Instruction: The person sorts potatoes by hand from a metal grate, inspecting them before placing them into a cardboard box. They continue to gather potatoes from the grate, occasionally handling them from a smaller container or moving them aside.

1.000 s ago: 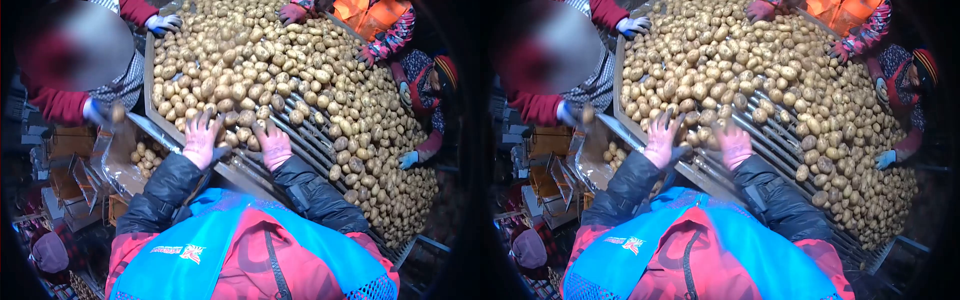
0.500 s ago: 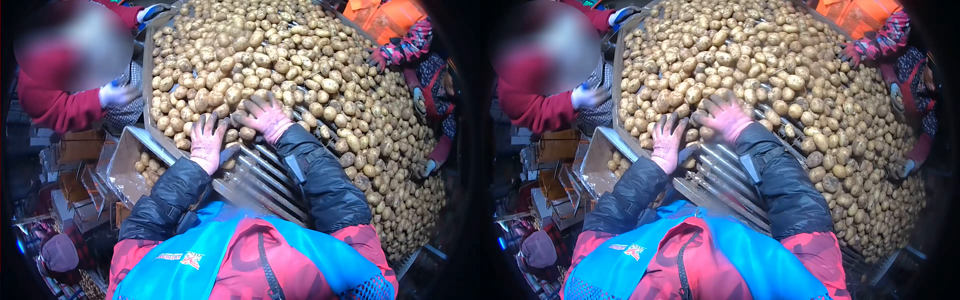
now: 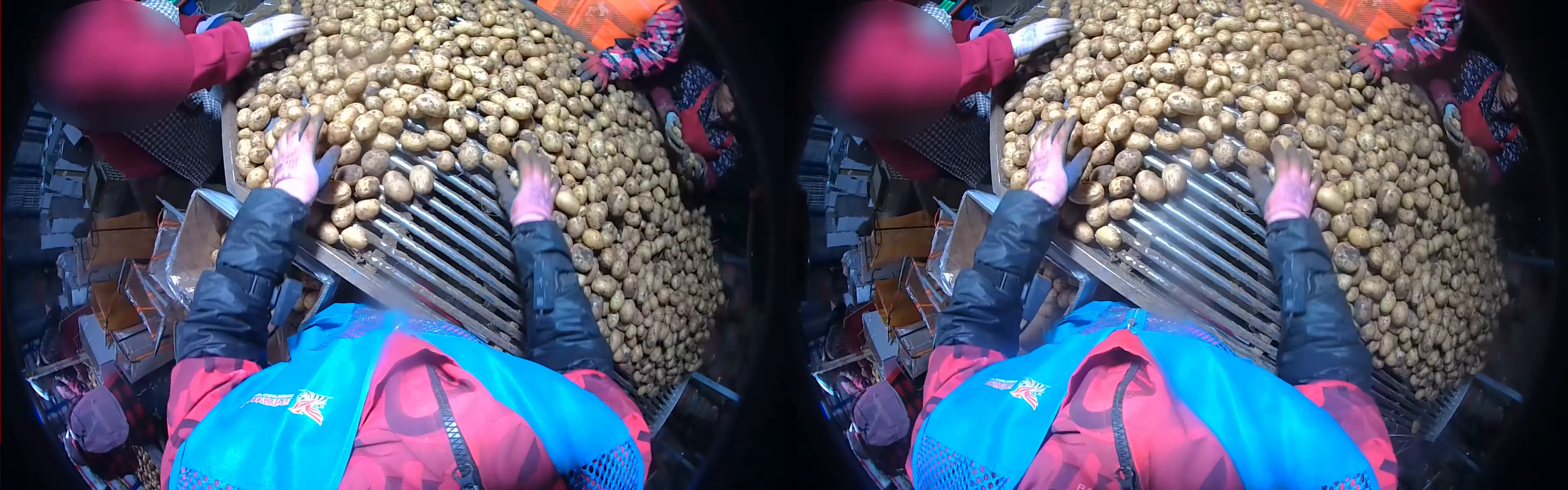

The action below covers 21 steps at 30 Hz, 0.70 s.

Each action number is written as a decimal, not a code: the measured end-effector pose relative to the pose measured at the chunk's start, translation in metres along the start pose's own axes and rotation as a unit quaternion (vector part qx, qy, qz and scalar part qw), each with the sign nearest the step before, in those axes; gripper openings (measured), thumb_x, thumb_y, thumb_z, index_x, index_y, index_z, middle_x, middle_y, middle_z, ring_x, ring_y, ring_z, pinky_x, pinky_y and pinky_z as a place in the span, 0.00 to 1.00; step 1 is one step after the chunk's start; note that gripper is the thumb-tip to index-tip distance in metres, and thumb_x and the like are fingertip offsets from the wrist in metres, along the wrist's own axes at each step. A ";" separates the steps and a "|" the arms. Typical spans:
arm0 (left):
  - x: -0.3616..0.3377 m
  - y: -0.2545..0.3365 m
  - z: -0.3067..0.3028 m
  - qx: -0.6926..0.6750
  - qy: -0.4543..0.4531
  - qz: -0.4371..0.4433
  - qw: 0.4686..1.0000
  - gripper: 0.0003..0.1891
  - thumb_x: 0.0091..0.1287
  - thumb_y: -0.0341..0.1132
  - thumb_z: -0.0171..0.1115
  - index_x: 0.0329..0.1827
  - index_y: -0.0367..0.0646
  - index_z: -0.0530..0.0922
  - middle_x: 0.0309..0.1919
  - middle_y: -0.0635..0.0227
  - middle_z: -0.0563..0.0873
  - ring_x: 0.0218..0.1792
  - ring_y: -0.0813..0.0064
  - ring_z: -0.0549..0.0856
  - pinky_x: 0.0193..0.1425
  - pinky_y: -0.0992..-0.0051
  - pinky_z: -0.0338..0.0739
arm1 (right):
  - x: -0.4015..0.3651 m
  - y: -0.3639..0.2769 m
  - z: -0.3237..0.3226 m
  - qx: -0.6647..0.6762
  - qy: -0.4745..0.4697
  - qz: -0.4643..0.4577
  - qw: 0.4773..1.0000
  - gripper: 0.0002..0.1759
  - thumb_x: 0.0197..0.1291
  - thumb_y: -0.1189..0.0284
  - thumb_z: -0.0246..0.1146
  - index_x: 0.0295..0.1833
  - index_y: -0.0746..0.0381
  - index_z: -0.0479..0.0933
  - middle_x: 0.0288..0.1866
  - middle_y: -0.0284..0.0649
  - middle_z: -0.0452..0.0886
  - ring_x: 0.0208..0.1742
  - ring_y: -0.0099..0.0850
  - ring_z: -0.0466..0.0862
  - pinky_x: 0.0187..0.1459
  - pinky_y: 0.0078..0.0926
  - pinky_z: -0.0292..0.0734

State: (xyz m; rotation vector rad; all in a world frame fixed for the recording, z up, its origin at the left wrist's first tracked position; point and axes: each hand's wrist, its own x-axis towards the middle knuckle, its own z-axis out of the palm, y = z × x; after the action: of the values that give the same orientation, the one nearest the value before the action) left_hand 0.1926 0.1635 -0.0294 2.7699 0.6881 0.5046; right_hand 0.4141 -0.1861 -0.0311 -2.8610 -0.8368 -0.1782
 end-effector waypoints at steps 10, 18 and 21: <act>0.003 0.066 -0.004 0.078 -0.115 0.121 0.983 0.23 0.66 0.51 0.65 0.60 0.51 0.81 0.69 0.57 0.75 0.73 0.55 0.70 0.77 0.35 0.50 | -0.083 -0.078 0.000 0.074 -0.051 -0.181 0.979 0.33 0.56 0.50 0.69 0.66 0.52 0.78 0.65 0.40 0.76 0.72 0.46 0.68 0.73 0.65 0.53; 0.025 0.099 0.001 0.194 -0.223 0.038 0.955 0.22 0.58 0.54 0.71 0.50 0.50 0.87 0.77 0.56 0.65 0.78 0.48 0.60 0.76 0.30 0.48 | -0.081 -0.093 0.014 0.092 -0.037 -0.244 0.965 0.26 0.60 0.53 0.67 0.63 0.49 0.79 0.57 0.34 0.81 0.67 0.37 0.74 0.74 0.65 0.51; 0.006 0.078 0.011 0.089 -0.142 0.068 0.984 0.26 0.57 0.57 0.73 0.53 0.51 0.87 0.75 0.55 0.67 0.77 0.47 0.60 0.76 0.32 0.50 | -0.081 -0.092 0.012 0.108 -0.056 -0.243 0.962 0.30 0.58 0.52 0.69 0.65 0.50 0.78 0.60 0.36 0.81 0.67 0.38 0.75 0.74 0.67 0.49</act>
State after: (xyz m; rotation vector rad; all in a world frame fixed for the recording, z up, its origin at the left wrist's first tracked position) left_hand 0.2335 0.0984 -0.0136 2.9865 0.5019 0.0691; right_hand 0.2979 -0.1500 -0.0451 -2.4355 -1.4723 0.0225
